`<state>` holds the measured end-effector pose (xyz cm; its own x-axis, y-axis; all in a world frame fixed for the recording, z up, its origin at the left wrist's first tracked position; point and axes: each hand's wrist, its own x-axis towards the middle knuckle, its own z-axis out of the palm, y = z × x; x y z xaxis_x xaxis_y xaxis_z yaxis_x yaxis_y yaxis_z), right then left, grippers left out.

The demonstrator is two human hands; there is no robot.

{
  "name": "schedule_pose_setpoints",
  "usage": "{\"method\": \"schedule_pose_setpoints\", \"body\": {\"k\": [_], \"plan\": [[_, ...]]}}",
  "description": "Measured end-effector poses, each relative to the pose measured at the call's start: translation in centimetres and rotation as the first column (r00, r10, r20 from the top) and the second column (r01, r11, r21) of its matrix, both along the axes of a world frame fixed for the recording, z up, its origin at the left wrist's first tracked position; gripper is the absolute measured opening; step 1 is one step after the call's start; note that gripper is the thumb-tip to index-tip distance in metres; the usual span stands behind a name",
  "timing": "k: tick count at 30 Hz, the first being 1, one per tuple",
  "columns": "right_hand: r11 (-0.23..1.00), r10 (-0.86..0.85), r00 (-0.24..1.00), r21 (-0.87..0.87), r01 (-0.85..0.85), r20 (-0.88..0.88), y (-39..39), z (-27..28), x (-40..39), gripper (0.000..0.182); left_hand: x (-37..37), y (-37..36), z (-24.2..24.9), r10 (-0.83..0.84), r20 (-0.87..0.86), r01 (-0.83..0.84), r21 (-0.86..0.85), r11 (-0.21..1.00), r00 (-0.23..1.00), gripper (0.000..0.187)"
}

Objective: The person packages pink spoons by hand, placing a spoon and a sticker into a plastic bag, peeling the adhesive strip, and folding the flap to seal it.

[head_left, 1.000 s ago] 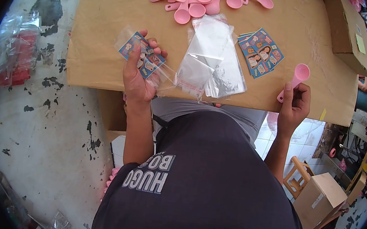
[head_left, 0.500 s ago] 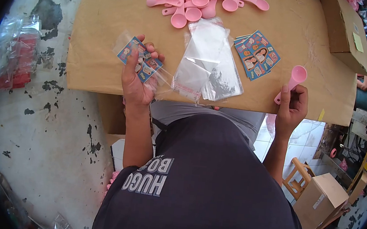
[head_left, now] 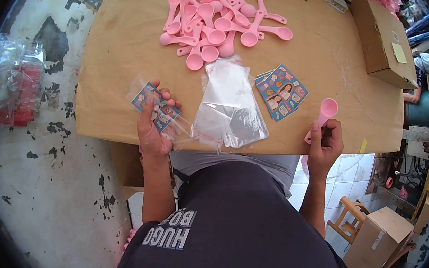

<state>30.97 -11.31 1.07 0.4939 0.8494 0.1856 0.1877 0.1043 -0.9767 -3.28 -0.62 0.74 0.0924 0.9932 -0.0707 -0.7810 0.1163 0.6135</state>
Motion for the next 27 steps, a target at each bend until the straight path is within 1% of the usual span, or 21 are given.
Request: {"method": "schedule_pose_setpoints", "body": {"k": [10, 17, 23, 27], "plan": [[1.000, -0.008, 1.000, 0.003, 0.008, -0.021, 0.00, 0.16, -0.06, 0.011, 0.02, -0.05, 0.02, -0.008, 0.004, 0.008, -0.003, 1.000, 1.000, 0.042], [1.000, 0.005, 1.000, -0.008, -0.005, 0.005, -0.03, -0.02, 0.06, 0.012, 0.02, -0.15, 0.17, 0.006, -0.002, -0.006, -0.011, 1.000, 1.000, 0.043], [0.999, -0.015, 1.000, 0.047, 0.015, -0.009, -0.12, -0.26, 0.04, 0.011, 0.03, -0.14, 0.20, 0.006, -0.003, -0.006, -0.025, 1.000, 1.000, 0.043], [0.995, -0.055, 0.997, 0.077, 0.059, -0.057, -0.31, -0.18, -0.02, 0.011, 0.04, -0.07, 0.18, 0.007, -0.004, -0.008, -0.032, 0.999, 1.000, 0.042]]}}
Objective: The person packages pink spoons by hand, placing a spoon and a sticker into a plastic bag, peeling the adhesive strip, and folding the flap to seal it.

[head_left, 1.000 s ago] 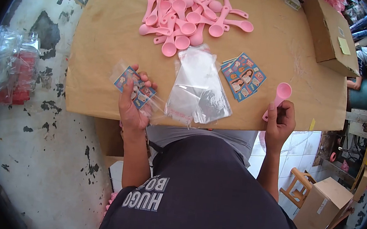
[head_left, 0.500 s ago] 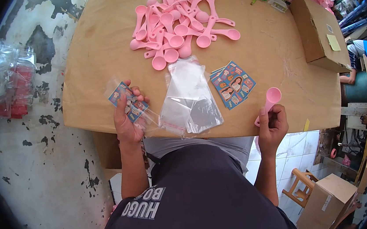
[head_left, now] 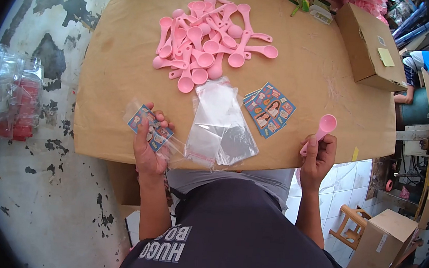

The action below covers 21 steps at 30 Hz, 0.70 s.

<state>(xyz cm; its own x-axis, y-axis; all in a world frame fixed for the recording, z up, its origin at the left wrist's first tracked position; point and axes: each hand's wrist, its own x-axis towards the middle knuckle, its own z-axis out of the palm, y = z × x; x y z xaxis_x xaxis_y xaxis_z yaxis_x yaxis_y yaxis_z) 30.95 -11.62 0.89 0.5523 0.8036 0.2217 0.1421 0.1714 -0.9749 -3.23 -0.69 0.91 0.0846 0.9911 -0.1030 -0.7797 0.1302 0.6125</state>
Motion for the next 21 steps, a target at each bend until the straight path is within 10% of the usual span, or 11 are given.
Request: {"method": "schedule_pose_setpoints", "body": {"k": [21], "plan": [[0.997, 0.027, 0.992, 0.070, -0.019, -0.125, -0.2, 0.8, 0.3, 0.016, 0.3, 0.0, 0.2, 0.024, -0.017, -0.024, 0.001, 1.000, 1.000, 0.041]]}}
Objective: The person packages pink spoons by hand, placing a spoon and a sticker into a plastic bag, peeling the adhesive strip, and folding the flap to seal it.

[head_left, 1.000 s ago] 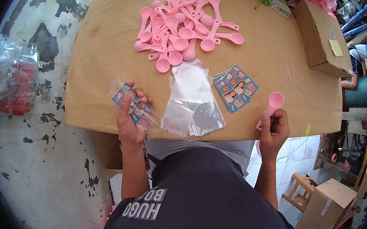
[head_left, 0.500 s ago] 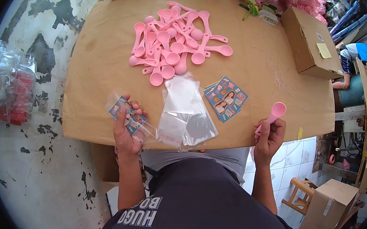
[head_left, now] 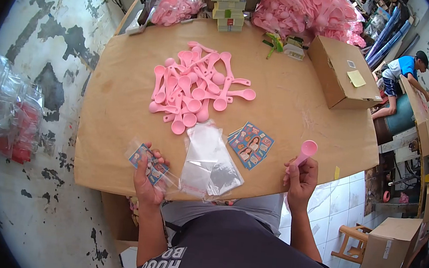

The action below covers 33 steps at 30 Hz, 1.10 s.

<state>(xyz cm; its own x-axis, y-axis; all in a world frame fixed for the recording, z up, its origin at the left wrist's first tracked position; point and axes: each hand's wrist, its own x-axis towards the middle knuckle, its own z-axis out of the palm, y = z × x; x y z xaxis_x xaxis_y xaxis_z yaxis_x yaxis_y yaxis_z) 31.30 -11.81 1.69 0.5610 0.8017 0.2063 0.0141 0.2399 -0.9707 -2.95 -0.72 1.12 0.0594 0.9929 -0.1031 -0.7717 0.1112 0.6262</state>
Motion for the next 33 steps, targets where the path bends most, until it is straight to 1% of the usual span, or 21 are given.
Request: {"method": "schedule_pose_setpoints", "body": {"k": [4, 7, 9, 11, 13, 14, 15, 16, 17, 19, 20, 22, 23, 24, 26, 27, 29, 31, 33], "plan": [[1.000, -0.007, 1.000, -0.017, 0.007, -0.011, 0.4, 1.0, 0.0, 0.017, 0.0, 0.2, -0.3, 0.011, -0.010, -0.011, -0.004, 1.000, 1.000, 0.041], [0.997, 0.021, 0.998, -0.068, -0.025, -0.060, 0.2, 1.5, 0.3, 0.019, -0.1, 0.1, -0.3, 0.011, -0.001, -0.011, -0.005, 1.000, 1.000, 0.042], [0.991, 0.096, 0.994, -0.094, -0.100, -0.042, -0.1, 1.9, 0.4, 0.026, -0.3, 0.0, -0.3, 0.007, 0.004, -0.007, -0.009, 1.000, 1.000, 0.041], [0.987, 0.113, 0.993, -0.117, -0.114, -0.023, -0.3, 3.0, 0.0, 0.027, -0.3, 0.1, -0.5, 0.005, 0.048, -0.005, -0.006, 1.000, 0.999, 0.042], [0.977, 0.164, 0.986, -0.143, -0.157, 0.038, -0.7, 3.4, 0.0, 0.025, -0.3, 0.1, -0.2, 0.015, 0.048, -0.014, -0.021, 1.000, 0.999, 0.041], [0.975, 0.168, 0.985, -0.152, -0.162, 0.030, -0.9, 3.6, -0.1, 0.025, -0.4, 0.1, 0.0, 0.011, 0.079, -0.010, -0.013, 1.000, 0.997, 0.040], [0.964, 0.208, 0.978, -0.172, -0.202, 0.013, -1.0, 3.8, -0.1, 0.025, -0.5, 0.1, 0.2, 0.007, 0.110, -0.007, -0.002, 1.000, 0.994, 0.039], [0.952, 0.246, 0.969, -0.189, -0.242, -0.005, -1.2, 4.0, -0.2, 0.025, -0.5, 0.0, 0.4, 0.012, 0.105, -0.012, -0.008, 1.000, 0.994, 0.039], [0.950, 0.249, 0.968, -0.192, -0.247, -0.009, -1.4, 4.1, -0.2, 0.025, -0.5, 0.1, 0.6, 0.026, 0.114, -0.026, -0.005, 1.000, 0.993, 0.039], [0.910, 0.333, 0.940, -0.239, -0.339, -0.069, -1.7, 4.2, -0.4, 0.027, -0.2, 0.3, 1.5, 0.042, 0.121, -0.042, -0.003, 0.999, 0.992, 0.039], [0.908, 0.337, 0.939, -0.240, -0.344, -0.073, -1.8, 4.4, -0.5, 0.027, 0.3, 0.4, 2.3, 0.044, 0.136, -0.047, 0.018, 0.999, 0.990, 0.040], [0.833, 0.452, 0.884, -0.298, -0.466, -0.119, -1.8, 4.8, -1.0, 0.029, 1.2, 0.7, 3.4, 0.064, 0.140, -0.069, 0.030, 0.997, 0.988, 0.040], [0.823, 0.466, 0.876, -0.302, -0.482, -0.127, -1.7, 4.9, -1.4, 0.029, 1.9, 1.2, 3.8, 0.055, 0.168, -0.068, 0.075, 0.995, 0.984, 0.040], [0.776, 0.523, 0.844, -0.341, -0.531, -0.123, -1.7, 5.1, -1.9, 0.029, 2.8, 1.4, 4.1, 0.043, 0.196, -0.068, 0.120, 0.990, 0.980, 0.040], [0.700, 0.605, 0.784, -0.376, -0.607, -0.138, -1.0, 5.4, -3.1, 0.030, 5.0, 2.0, 5.0, 0.068, 0.183, -0.093, 0.130, 0.987, 0.981, 0.040], [0.700, 0.609, 0.782, -0.372, -0.609, -0.136, -0.7, 5.3, -3.7, 0.030, 6.0, 2.2, 5.4, 0.078, 0.178, -0.104, 0.143, 0.984, 0.981, 0.040], [0.670, 0.659, 0.748, -0.393, -0.630, -0.077, -0.3, 5.1, -4.4, 0.030, 7.3, 2.2, 5.9, 0.054, 0.200, -0.088, 0.162, 0.983, 0.978, 0.040], [0.648, 0.676, 0.732, -0.404, -0.646, -0.085, 0.0, 5.2, -4.7, 0.030, 8.2, 2.1, 5.9, 0.036, 0.216, -0.074, 0.170, 0.983, 0.976, 0.041], [0.651, 0.680, 0.725, -0.367, -0.664, -0.107, 0.3, 5.6, -5.1, 0.029, 8.9, 1.9, 5.8, 0.013, 0.203, -0.057, 0.212, 0.976, 0.979, 0.045]]}}
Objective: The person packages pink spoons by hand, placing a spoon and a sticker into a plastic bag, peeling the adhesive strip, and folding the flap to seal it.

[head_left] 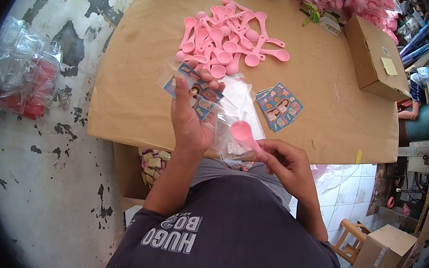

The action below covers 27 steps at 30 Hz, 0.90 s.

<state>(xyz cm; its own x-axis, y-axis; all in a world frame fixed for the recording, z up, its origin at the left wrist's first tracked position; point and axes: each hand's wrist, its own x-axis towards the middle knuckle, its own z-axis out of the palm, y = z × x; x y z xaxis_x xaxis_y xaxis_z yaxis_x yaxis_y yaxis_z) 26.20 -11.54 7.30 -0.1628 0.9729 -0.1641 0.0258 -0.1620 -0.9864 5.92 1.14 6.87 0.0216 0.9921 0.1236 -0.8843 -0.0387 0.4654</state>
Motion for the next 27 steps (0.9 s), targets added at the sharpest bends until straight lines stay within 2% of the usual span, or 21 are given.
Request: {"method": "schedule_pose_setpoints", "body": {"k": [1, 3, 7, 10, 12, 13, 15, 19, 21, 25, 27], "plan": [[1.000, -0.001, 1.000, -0.004, 0.001, -0.003, 0.2, 0.1, -0.1, 0.029, 0.3, -0.2, -0.4, -0.011, -0.014, 0.011, 0.013, 1.000, 1.000, 0.051], [0.999, -0.020, 0.997, -0.045, 0.017, -0.071, 0.6, 0.3, -0.3, 0.030, 1.0, -0.6, -0.7, -0.031, -0.035, 0.033, 0.044, 0.998, 0.999, 0.053], [0.998, -0.005, 0.996, -0.055, 0.000, -0.092, 1.0, 0.3, -0.8, 0.031, 1.8, -1.2, -0.9, -0.062, -0.097, 0.071, 0.091, 0.993, 0.993, 0.056], [1.000, 0.006, 0.992, -0.006, -0.007, -0.129, 0.7, -0.1, -0.6, 0.031, 2.0, -1.4, -1.0, -0.092, -0.133, 0.106, 0.097, 0.990, 0.987, 0.055], [0.991, -0.034, 0.982, 0.124, 0.058, -0.184, 0.8, -0.2, -1.0, 0.033, 1.7, -1.4, -1.3, -0.091, -0.174, 0.110, 0.105, 0.988, 0.980, 0.056], [0.991, -0.029, 0.983, 0.122, 0.052, -0.180, 1.0, -0.3, -1.0, 0.033, 1.7, -1.6, -1.3, -0.085, -0.170, 0.104, 0.103, 0.989, 0.982, 0.056], [0.996, -0.071, 0.939, 0.024, 0.084, -0.337, 1.2, -0.4, -1.2, 0.032, 1.9, -2.0, -1.4, -0.142, -0.096, 0.145, 0.019, 0.989, 0.985, 0.056], [0.990, -0.110, 0.927, 0.043, 0.134, -0.359, 1.5, -0.6, -3.0, 0.028, 2.8, -3.0, -1.7, -0.237, 0.012, 0.237, -0.017, 0.971, 0.971, 0.055], [0.963, -0.184, 0.950, 0.148, 0.226, -0.253, 1.7, -1.3, -3.9, 0.025, 3.1, -3.6, -1.5, -0.308, 0.018, 0.308, -0.028, 0.951, 0.951, 0.056], [0.973, -0.196, 0.912, 0.046, 0.227, -0.360, 1.4, 0.0, -4.1, 0.025, 3.0, -3.6, -1.7, -0.328, 0.119, 0.337, -0.064, 0.939, 0.937, 0.051], [0.993, -0.116, 0.938, -0.010, 0.119, -0.328, 1.0, 0.6, -3.5, 0.029, 2.4, -3.0, -2.1, -0.275, 0.135, 0.292, -0.134, 0.947, 0.952, 0.044]]}}
